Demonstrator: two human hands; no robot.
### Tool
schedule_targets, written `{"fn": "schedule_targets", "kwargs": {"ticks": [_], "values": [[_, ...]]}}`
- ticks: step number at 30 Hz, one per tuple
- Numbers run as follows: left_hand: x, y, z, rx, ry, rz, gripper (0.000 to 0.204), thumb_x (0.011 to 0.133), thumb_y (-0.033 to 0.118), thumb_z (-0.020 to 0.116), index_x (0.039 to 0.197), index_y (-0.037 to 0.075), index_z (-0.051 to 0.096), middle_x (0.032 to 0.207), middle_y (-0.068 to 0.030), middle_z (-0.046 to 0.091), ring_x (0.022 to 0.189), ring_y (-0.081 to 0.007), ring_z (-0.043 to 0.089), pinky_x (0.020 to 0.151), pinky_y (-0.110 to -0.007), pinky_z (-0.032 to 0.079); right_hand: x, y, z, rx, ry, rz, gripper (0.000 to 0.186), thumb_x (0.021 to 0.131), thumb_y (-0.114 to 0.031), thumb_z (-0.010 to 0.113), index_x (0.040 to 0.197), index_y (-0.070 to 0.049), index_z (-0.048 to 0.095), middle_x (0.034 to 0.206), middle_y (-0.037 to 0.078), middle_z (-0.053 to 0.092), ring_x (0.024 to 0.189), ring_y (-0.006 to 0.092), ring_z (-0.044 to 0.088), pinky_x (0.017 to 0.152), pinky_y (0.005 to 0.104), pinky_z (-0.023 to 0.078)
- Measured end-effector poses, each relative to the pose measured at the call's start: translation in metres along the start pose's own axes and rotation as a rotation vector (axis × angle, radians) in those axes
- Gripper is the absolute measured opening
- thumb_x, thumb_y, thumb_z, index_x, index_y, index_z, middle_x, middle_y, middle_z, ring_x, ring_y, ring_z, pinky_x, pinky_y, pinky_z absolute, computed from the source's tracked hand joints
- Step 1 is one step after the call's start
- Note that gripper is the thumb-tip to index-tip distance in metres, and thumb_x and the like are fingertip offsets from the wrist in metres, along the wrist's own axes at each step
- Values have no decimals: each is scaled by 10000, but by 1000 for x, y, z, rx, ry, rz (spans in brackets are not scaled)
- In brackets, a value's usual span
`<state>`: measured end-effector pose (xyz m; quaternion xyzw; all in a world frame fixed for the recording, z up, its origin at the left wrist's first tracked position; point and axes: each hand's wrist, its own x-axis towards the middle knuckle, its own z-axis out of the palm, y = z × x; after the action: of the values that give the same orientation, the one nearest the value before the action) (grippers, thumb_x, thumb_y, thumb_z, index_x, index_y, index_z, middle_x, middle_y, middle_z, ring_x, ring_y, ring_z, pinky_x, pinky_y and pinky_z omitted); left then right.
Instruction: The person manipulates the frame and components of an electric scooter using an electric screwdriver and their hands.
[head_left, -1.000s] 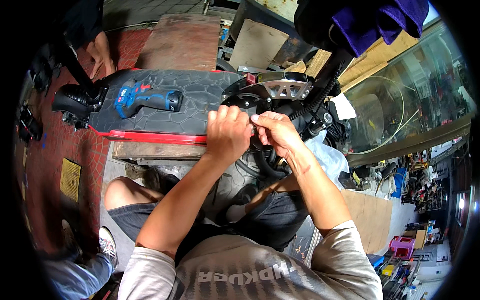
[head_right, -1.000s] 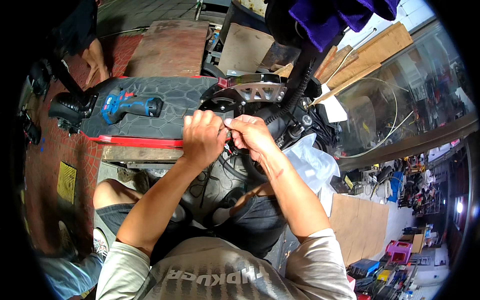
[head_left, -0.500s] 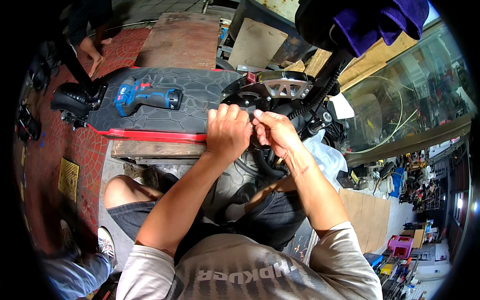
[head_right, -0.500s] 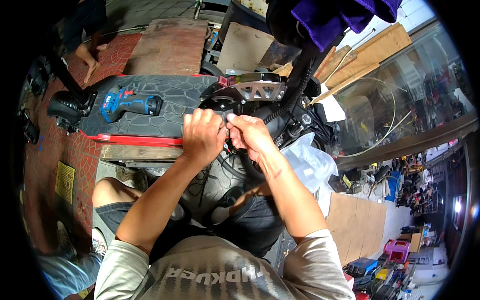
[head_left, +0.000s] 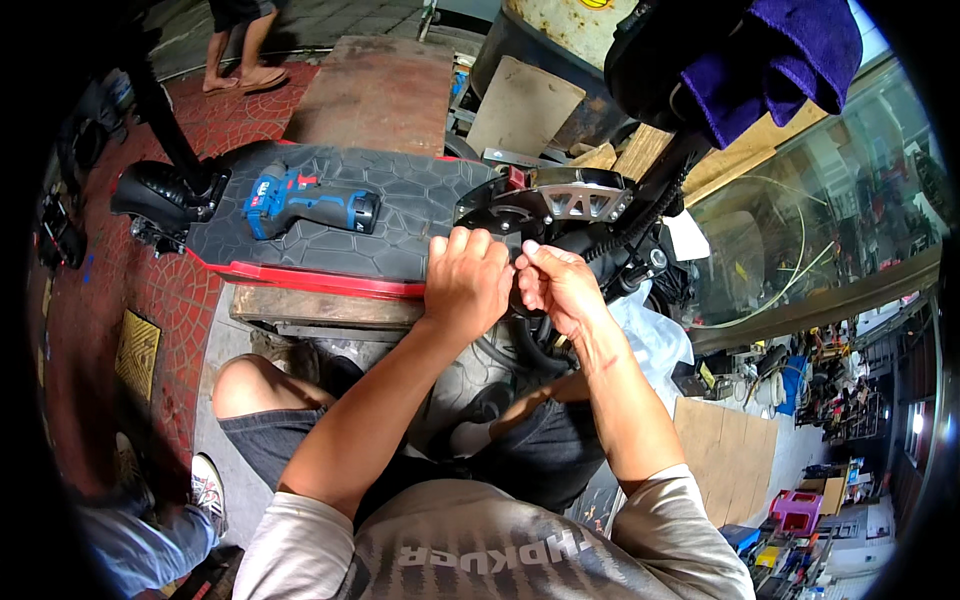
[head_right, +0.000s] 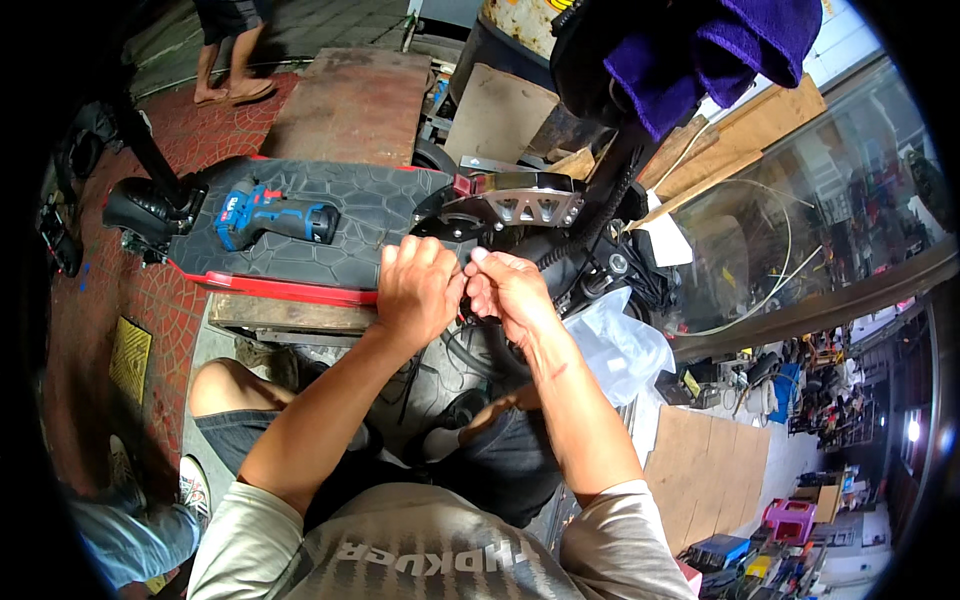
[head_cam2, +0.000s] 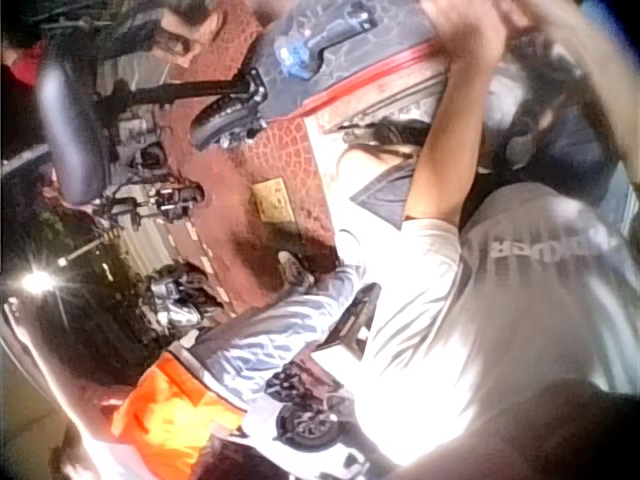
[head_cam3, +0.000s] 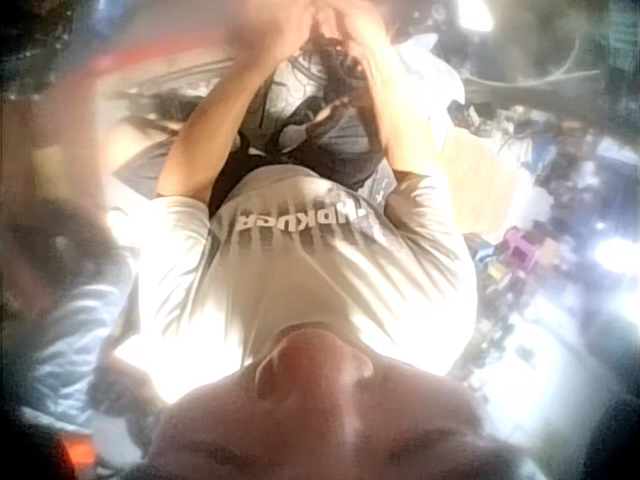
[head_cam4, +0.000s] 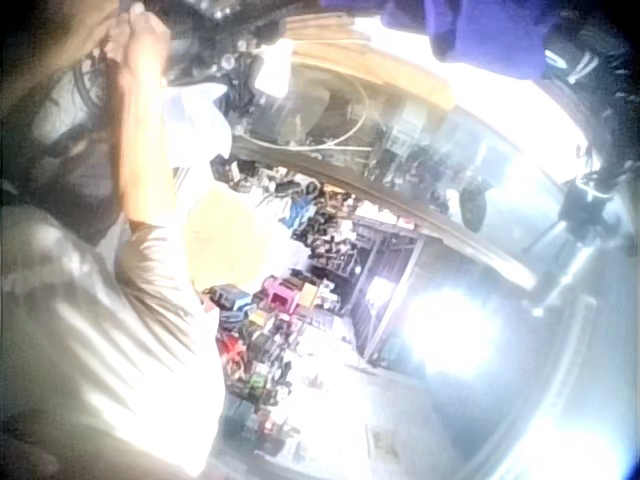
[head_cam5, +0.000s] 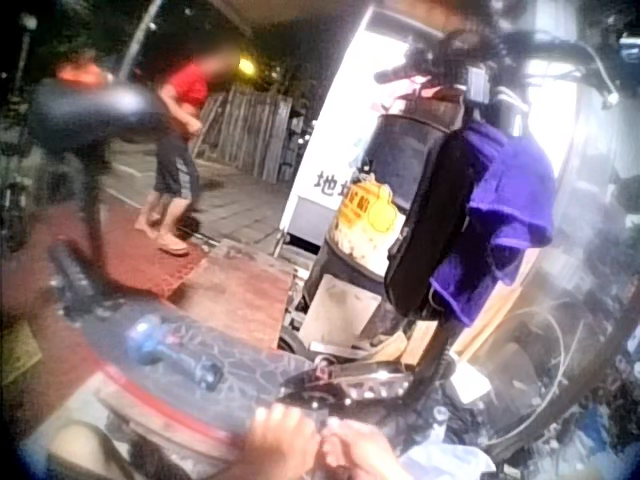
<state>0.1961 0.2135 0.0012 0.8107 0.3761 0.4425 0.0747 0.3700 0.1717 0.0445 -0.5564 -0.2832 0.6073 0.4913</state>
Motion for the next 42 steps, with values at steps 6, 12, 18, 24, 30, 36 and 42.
{"fn": "schedule_targets", "kwargs": {"ticks": [6, 12, 18, 24, 30, 36, 42], "values": [[0, 2, -2, 1, -16, -7, 184, 808, 223, 801, 882, 113, 674, 962, -59, 599, 987, -294, 563, 836, -450, 410, -13, 6, 2, -12, 10, -116, 119, 1006, -117, 704, 1038, -5, 679, 797, 73, 701, 605, 153, 645, 555, 267, 523], [-1, 1, 0, -12, 21, 1, 191, 792, 215, 815, 863, 120, 665, 957, -58, 600, 980, -291, 564, 835, -448, 408, -21, 18, 0, 241, -26, -101, 243, 1081, -239, 633, 1102, 0, 667, 881, 114, 749, 675, 198, 715, 591, 287, 563], [0, 3, -2, -3, 1, -4, 182, 794, 208, 815, 851, 120, 666, 958, -58, 601, 979, -290, 567, 835, -446, 408, -7, 3, -3, -51, -2, -80, 150, 1004, -154, 721, 970, -9, 696, 773, 63, 705, 592, 130, 639, 551, 248, 513], [-1, 2, -1, -24, 24, 13, 193, 805, 211, 822, 872, 121, 665, 958, -54, 601, 974, -290, 567, 828, -449, 408, -28, 15, -10, -77, 35, -76, 146, 1024, -60, 632, 1112, 29, 706, 891, 125, 760, 629, 152, 687, 563, 248, 532], [-1, 3, -1, -21, 19, 15, 204, 804, 216, 821, 858, 114, 653, 935, -62, 598, 951, -298, 573, 809, -455, 409, -36, 15, -6, -378, 64, -144, 236, 1068, -78, 545, 1226, 57, 656, 883, 108, 765, 574, 121, 665, 531, 243, 504], [0, 2, -2, -5, 23, 13, 205, 806, 222, 818, 858, 109, 655, 926, -64, 599, 946, -299, 577, 809, -454, 411, -41, 11, 15, -1100, 209, -410, 257, 981, -118, 601, 1186, -22, 723, 795, 191, 744, 674, 325, 724, 669, 442, 581], [0, 6, -4, -9, 18, 19, 199, 829, 244, 815, 858, 116, 667, 942, -58, 602, 964, -291, 574, 826, -450, 413, -43, -13, 28, -1574, 222, -519, 190, 905, -130, 636, 1037, -50, 747, 852, 233, 730, 847, 464, 705, 801, 543, 565]]}}
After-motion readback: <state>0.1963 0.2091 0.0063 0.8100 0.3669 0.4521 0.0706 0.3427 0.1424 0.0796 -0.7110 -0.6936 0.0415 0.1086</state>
